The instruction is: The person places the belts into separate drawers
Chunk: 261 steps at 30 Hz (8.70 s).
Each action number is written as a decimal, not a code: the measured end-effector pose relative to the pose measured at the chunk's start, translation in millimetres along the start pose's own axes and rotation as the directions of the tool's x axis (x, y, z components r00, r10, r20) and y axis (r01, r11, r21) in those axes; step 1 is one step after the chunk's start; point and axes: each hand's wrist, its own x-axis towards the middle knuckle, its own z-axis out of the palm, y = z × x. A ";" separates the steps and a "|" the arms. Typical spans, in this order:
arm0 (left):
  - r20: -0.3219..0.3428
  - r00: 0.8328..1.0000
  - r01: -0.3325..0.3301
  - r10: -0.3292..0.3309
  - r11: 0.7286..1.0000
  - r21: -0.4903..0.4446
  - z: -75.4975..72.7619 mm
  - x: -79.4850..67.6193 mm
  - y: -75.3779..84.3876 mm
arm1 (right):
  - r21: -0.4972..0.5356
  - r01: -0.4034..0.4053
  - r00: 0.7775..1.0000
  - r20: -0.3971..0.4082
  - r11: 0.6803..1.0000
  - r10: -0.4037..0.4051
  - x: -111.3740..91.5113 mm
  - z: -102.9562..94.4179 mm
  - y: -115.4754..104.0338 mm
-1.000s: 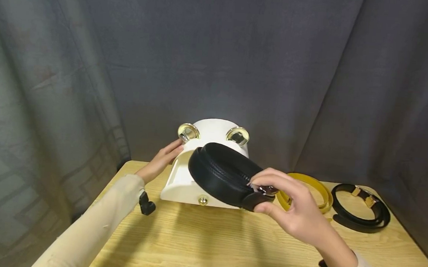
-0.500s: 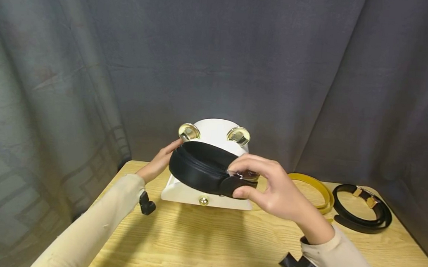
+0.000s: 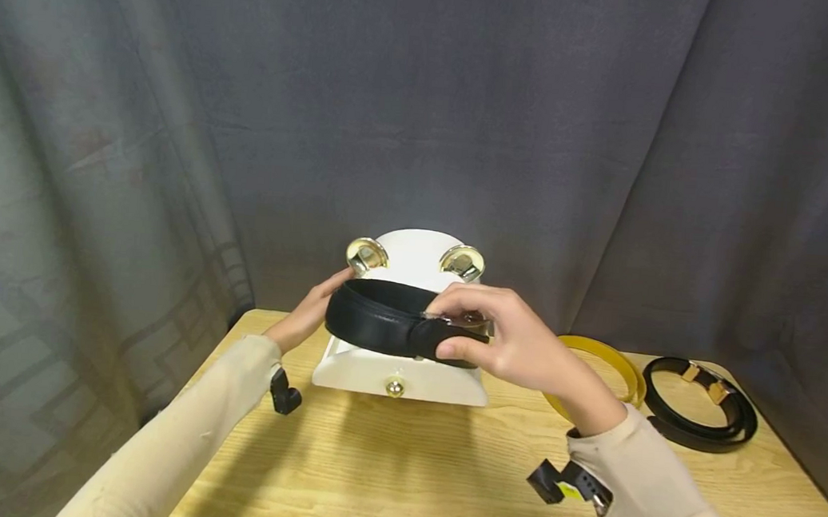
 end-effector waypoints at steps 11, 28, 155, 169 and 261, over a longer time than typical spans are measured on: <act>0.006 1.000 -0.023 0.023 0.999 -0.045 -0.6 2.5 0.0 | 0.035 -0.044 0.996 0.077 0.998 0.041 13.0 -3.6 1.0; 0.006 1.000 0.011 -0.011 1.000 -0.020 -1.3 1.4 -3.1 | 0.049 -0.075 0.988 0.137 0.996 0.067 22.9 -1.5 13.2; 0.013 1.000 0.010 -0.009 0.996 -0.083 -3.7 2.7 -8.2 | -0.047 -0.265 0.964 -0.023 0.963 0.264 4.6 35.1 75.6; 0.002 1.000 0.010 -0.010 0.995 -0.095 -3.7 2.2 -4.2 | -0.055 -0.298 0.954 -0.042 0.953 0.295 7.1 40.2 76.7; 0.012 1.000 0.019 -0.017 0.990 -0.141 5.3 9.7 -8.0 | 0.002 -0.202 0.978 0.050 0.979 0.202 10.3 34.6 80.5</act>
